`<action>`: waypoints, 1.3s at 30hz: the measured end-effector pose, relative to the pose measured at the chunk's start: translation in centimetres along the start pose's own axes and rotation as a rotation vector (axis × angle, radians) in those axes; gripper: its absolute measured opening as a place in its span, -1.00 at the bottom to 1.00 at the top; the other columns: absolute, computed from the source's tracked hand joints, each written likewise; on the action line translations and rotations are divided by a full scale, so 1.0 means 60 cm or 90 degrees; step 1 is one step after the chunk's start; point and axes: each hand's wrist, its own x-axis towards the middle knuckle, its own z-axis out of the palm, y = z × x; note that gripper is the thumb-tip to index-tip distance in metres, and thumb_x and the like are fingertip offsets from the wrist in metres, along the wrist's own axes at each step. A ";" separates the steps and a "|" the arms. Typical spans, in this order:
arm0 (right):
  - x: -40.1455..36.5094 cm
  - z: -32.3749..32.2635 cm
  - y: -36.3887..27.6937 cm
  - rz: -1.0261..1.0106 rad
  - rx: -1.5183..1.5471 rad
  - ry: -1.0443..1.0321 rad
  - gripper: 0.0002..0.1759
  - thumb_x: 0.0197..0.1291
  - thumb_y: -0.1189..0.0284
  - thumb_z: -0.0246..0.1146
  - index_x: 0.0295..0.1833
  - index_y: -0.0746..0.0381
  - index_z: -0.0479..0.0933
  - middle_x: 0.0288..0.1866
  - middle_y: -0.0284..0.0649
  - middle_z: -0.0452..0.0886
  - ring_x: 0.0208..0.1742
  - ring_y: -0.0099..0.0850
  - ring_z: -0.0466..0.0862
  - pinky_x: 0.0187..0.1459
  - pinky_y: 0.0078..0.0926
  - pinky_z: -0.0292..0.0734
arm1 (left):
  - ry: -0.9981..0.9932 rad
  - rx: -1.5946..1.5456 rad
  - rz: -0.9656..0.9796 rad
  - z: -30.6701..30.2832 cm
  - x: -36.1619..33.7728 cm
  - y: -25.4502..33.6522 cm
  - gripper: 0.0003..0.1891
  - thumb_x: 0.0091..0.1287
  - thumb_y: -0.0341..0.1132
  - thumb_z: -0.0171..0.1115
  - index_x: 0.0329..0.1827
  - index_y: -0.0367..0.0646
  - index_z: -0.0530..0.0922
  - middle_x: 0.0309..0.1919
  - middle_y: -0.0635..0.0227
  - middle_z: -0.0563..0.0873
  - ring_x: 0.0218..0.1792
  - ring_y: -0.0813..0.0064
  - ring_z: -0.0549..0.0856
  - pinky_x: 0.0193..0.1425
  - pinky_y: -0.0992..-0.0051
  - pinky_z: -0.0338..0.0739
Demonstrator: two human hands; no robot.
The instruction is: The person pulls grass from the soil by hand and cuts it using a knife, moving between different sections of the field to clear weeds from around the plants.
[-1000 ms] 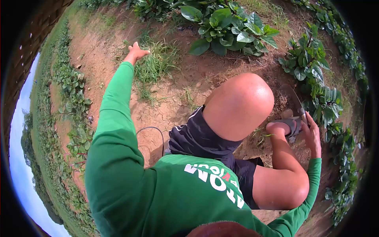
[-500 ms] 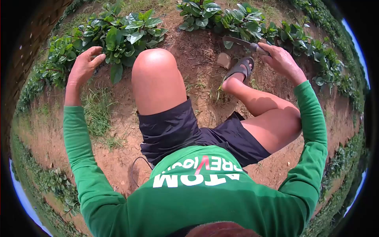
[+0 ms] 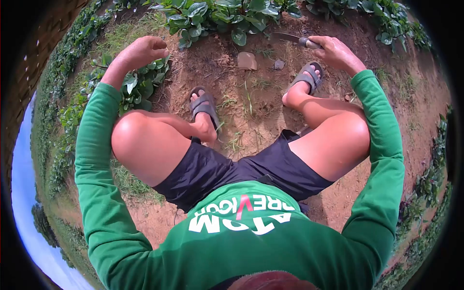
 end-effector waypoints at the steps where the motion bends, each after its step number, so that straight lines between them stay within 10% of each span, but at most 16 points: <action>1: -0.002 0.010 0.013 -0.028 0.023 0.026 -0.45 0.28 0.35 0.34 0.37 0.25 0.57 0.12 0.12 0.74 0.14 0.04 0.73 0.16 -0.08 0.59 | -0.052 0.006 0.006 0.017 0.032 -0.007 -0.52 0.48 -0.14 0.36 0.29 -0.33 0.63 0.09 0.07 0.81 0.09 0.25 0.79 0.27 0.28 0.63; 5: -0.010 0.052 0.003 0.002 0.261 -0.027 -0.36 0.33 0.31 0.25 0.50 0.26 0.47 0.14 0.09 0.74 0.12 -0.11 0.75 0.20 -0.19 0.59 | -0.209 0.054 0.138 0.129 0.156 -0.087 -0.72 0.34 -0.19 0.34 -0.14 -0.27 0.65 -0.32 0.02 0.74 -0.26 0.13 0.70 -0.06 0.12 0.56; 8: -0.010 0.087 -0.020 0.018 0.316 -0.046 -0.33 0.35 0.32 0.25 0.55 0.26 0.41 0.31 0.07 0.67 0.27 -0.11 0.69 0.32 -0.23 0.52 | -0.216 0.081 0.128 0.231 0.241 -0.137 -0.60 0.37 -0.09 0.37 0.16 -0.12 0.73 -0.01 0.06 0.82 0.07 0.04 0.78 0.19 0.17 0.63; 16: 0.149 0.202 -0.068 0.043 0.481 -0.209 -0.34 0.43 0.37 0.17 0.62 0.17 0.33 0.37 0.10 0.64 0.34 -0.05 0.65 0.35 -0.22 0.48 | 0.235 -0.209 -0.162 0.416 0.396 -0.188 -0.34 0.36 -0.03 0.39 0.41 -0.27 0.54 0.02 -0.16 0.77 0.11 -0.15 0.72 0.22 0.07 0.59; 17: 0.177 0.225 -0.076 0.028 0.503 -0.198 -0.34 0.44 0.36 0.17 0.62 0.17 0.33 0.38 0.10 0.62 0.35 -0.05 0.65 0.36 -0.22 0.48 | 0.273 -0.178 -0.139 0.420 0.404 -0.188 -0.45 0.39 -0.04 0.40 0.32 -0.21 0.64 -0.30 -0.07 0.80 -0.16 -0.03 0.81 -0.03 0.15 0.64; 24: 0.324 0.377 -0.169 0.136 0.629 -0.361 -0.38 0.45 0.29 0.14 0.57 0.20 0.40 0.42 0.07 0.60 0.15 -0.02 0.74 0.24 -0.20 0.58 | 0.389 -0.192 -0.091 0.445 0.429 -0.196 -0.66 0.43 -0.12 0.35 0.05 -0.20 0.78 -0.26 -0.01 0.81 -0.16 0.00 0.80 -0.02 0.21 0.63; 27: 0.335 0.460 -0.207 0.105 0.655 -0.164 -0.41 0.47 0.24 0.14 0.58 0.01 0.43 -0.02 0.16 0.74 -0.16 -0.14 0.75 -0.04 -0.26 0.61 | 0.384 -0.227 -0.124 0.438 0.422 -0.192 -0.67 0.43 -0.13 0.35 0.02 -0.21 0.78 -0.22 0.01 0.81 -0.13 0.04 0.80 0.00 0.24 0.62; 34: 0.303 0.407 -0.174 0.239 0.743 -0.296 -0.41 0.48 0.21 0.15 0.58 0.03 0.42 0.27 0.06 0.69 0.18 -0.03 0.72 0.21 -0.22 0.56 | 0.414 -0.300 -0.274 0.458 0.392 -0.204 -0.66 0.40 -0.14 0.37 0.00 -0.26 0.77 -0.20 0.09 0.83 -0.16 0.21 0.80 0.02 0.31 0.61; 39: 0.331 0.487 -0.206 0.090 0.684 -0.159 -0.42 0.50 0.29 0.16 0.57 0.19 0.42 0.40 0.00 0.64 0.33 -0.21 0.68 0.33 -0.39 0.51 | 0.445 -0.312 -0.365 0.501 0.326 -0.242 -0.68 0.33 -0.21 0.42 -0.03 -0.30 0.75 -0.24 0.15 0.82 -0.22 0.35 0.78 -0.02 0.37 0.62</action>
